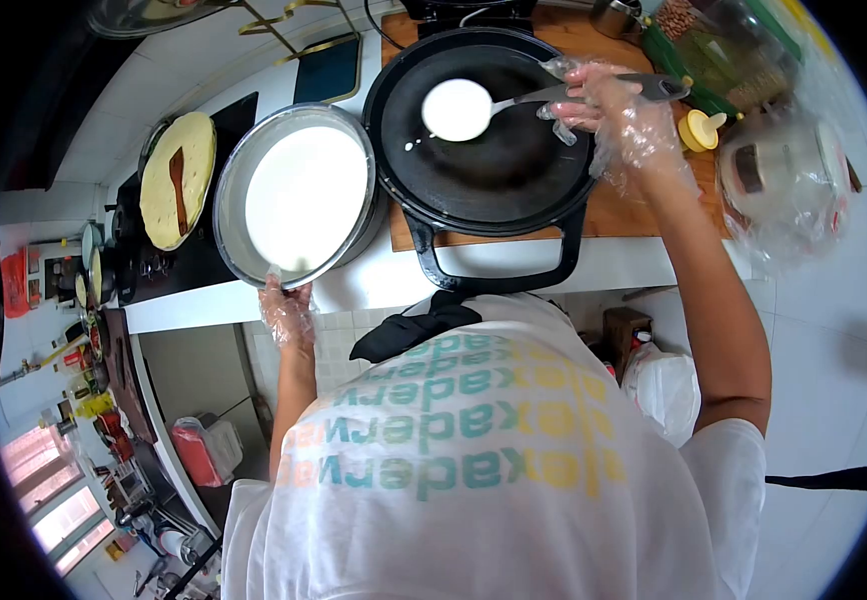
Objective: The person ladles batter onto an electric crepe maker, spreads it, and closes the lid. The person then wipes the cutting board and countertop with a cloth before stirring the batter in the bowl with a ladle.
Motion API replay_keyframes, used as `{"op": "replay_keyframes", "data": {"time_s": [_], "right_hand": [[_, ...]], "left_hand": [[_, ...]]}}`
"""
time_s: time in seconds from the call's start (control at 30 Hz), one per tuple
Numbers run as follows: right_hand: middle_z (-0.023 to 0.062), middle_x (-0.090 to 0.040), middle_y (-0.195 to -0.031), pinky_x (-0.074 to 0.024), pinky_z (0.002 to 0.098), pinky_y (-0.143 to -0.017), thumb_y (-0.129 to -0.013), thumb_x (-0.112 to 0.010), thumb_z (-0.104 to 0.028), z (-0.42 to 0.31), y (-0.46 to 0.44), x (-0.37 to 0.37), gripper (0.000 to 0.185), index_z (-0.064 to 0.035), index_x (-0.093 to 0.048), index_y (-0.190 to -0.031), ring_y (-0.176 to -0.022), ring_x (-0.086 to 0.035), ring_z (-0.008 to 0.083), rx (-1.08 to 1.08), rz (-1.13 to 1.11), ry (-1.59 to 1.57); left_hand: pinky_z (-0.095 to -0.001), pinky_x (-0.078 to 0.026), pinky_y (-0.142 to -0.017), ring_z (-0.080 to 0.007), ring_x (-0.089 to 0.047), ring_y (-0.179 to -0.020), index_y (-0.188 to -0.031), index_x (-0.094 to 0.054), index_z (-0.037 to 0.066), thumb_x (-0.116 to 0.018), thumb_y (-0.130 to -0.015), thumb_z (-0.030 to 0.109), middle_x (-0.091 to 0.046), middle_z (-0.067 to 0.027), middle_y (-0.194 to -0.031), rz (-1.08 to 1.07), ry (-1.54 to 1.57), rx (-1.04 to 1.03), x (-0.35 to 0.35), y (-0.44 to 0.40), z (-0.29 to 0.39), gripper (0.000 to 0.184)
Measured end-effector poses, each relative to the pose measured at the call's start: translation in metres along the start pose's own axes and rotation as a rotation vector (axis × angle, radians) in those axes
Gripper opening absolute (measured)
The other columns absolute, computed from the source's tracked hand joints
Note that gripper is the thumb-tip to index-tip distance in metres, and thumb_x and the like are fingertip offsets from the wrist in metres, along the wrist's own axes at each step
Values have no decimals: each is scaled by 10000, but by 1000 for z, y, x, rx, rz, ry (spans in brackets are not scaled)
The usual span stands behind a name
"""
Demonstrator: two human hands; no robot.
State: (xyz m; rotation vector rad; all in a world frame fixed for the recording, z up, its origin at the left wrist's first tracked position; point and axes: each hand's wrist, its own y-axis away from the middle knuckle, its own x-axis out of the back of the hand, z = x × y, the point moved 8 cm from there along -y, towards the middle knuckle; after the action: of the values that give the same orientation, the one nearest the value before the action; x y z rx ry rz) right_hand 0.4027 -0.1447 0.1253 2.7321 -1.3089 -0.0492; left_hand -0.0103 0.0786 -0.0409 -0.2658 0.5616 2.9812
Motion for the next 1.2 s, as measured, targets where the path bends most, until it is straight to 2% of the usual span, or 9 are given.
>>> {"op": "replay_keyframes", "data": {"time_s": [0.13,0.23,0.27,0.37,0.47,0.67,0.87,1.07,1.2], "right_hand": [[107,-578,-913,-488,275,-674,-881,-437,-113,-7,17,-4,162,18,-522,-923,-791,-615,197,423,-123,503],[128,-581,-910,-474,288,-652,-842,-477,-28,-22,45,-15,105,12,-520,-929,-778,-610,205,778,-219,582],[121,-585,-931,-468,314,-618,-790,-529,21,-19,44,-12,152,-18,-529,-937,-741,-601,234,725,-253,649],[118,-584,-964,-467,324,-596,-754,-564,13,-41,72,-26,218,-56,-534,-959,-725,-590,259,1036,-245,969],[109,-581,-1000,-466,328,-586,-708,-598,6,-55,88,-30,295,-93,-534,-979,-738,-584,264,1132,-160,1196],[76,-527,-1131,-483,340,-698,-599,-597,76,-67,94,-29,519,-125,-523,-1072,-906,-568,270,1135,-239,1301],[105,-589,-1012,-498,324,-638,-627,-658,10,-73,92,-38,355,-99,-559,-950,-826,-602,251,1215,-185,1251],[164,-593,-980,-486,312,-641,-715,-560,67,-79,88,-43,297,-58,-550,-984,-802,-603,313,1210,-241,1058],[155,-584,-959,-470,288,-684,-791,-524,-2,-74,61,-24,198,-13,-528,-989,-814,-605,278,841,-182,765]], "left_hand": [[-259,-521,-622,-142,-549,-741,-1151,-370,44,-461,-863,260,-525,-93,-937,-20,64,0,-1,-1,-2,371],[-266,-521,-626,-144,-548,-737,-1133,-378,42,-468,-858,260,-525,-96,-935,-4,33,-13,4,-5,-5,362],[-272,-522,-625,-148,-549,-721,-1116,-383,40,-465,-860,248,-526,-96,-928,-6,35,-19,6,-7,-7,340],[-275,-527,-612,-139,-556,-657,-1003,-436,47,-484,-858,254,-545,-70,-820,28,63,-31,0,0,0,257],[-280,-526,-622,-149,-558,-699,-1072,-404,39,-463,-863,233,-535,-93,-902,-4,56,-54,4,-7,-5,291],[-283,-526,-657,-163,-572,-778,-1122,-382,32,-479,-849,257,-529,-98,-958,-22,15,-79,10,-12,-9,366],[-275,-526,-637,-160,-573,-759,-1128,-378,38,-474,-854,253,-534,-102,-956,-12,49,-59,6,-9,-7,362],[-273,-532,-625,-157,-576,-744,-1130,-376,37,-457,-862,238,-537,-103,-945,-9,45,-57,5,-8,-5,345],[-269,-536,-618,-161,-578,-758,-1143,-368,34,-447,-865,235,-535,-109,-957,-17,30,-72,6,-9,-6,351]]}}
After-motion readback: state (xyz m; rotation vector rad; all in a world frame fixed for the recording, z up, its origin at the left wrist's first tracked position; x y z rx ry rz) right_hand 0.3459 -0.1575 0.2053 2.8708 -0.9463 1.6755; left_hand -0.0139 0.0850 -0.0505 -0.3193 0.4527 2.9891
